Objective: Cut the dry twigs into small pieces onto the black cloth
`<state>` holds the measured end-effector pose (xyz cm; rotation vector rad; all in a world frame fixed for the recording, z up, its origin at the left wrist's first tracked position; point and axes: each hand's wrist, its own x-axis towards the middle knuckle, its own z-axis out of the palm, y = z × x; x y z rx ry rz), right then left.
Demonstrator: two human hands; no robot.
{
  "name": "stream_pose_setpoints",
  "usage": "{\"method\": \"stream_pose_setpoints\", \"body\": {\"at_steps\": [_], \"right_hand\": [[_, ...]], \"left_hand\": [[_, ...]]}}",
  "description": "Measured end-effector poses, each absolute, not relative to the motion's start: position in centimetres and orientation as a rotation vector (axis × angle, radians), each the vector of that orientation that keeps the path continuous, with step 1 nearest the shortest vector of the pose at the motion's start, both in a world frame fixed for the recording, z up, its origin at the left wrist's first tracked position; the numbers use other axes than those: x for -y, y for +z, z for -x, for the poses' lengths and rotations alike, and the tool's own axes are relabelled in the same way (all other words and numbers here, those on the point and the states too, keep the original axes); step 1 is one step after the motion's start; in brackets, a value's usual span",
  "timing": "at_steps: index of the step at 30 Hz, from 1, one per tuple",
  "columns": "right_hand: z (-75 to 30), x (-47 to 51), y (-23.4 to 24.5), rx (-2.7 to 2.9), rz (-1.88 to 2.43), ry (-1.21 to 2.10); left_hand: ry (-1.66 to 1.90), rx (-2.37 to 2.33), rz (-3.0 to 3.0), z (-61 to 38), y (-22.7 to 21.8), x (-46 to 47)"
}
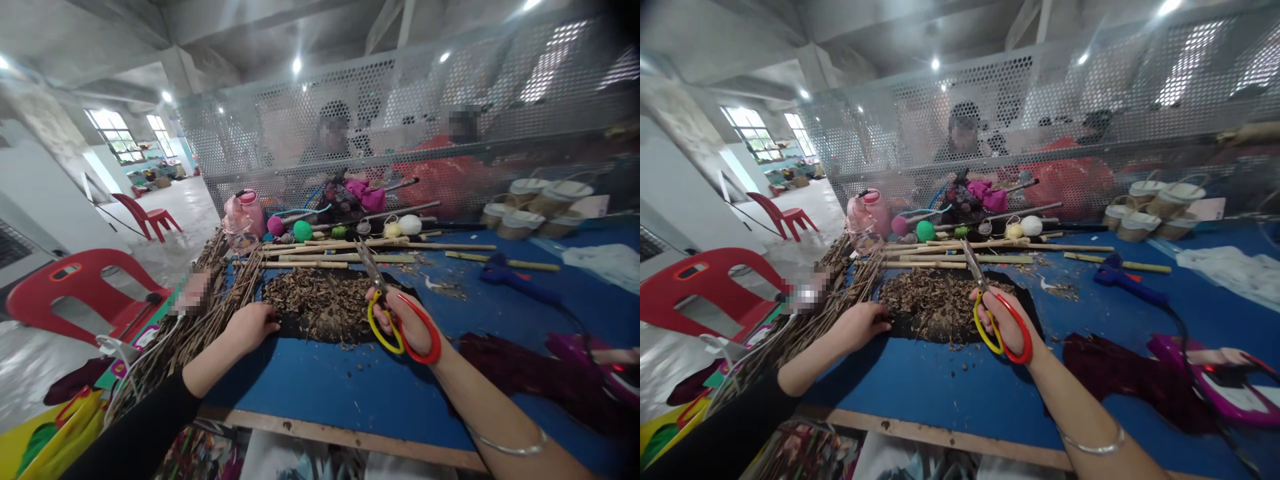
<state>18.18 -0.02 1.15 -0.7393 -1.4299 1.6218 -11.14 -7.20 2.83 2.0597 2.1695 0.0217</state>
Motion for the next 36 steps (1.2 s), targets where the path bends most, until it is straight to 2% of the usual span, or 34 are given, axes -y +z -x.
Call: {"method": "stream_pose_setpoints", "body": {"at_steps": [5, 12, 25, 30, 36], "right_hand": [[-18.0, 0.2, 1.5, 1.428, 0.758, 1.602], [-17.9, 0.2, 1.5, 1.428, 0.773, 1.604], [-17.8, 0.4, 1.6, 1.469, 0.75, 1.605], [-17.9, 0.5, 1.7, 1.482, 0.737, 1.595], [-17.0, 0.8, 1.6, 1.423, 0.875, 1.522]], "left_hand": [[0.054, -2.182, -2.068, 10.8, 2.6, 6.8], [0.507, -2.198, -2.121, 8.7, 3.5, 5.0], [0.527, -2.076, -2.128, 6.2, 1.8, 1.5], [0.919, -1.947, -1.713, 8.1, 2.3, 0.7], [1.307, -1.359, -1.015, 6.5, 2.1, 0.0]]}}
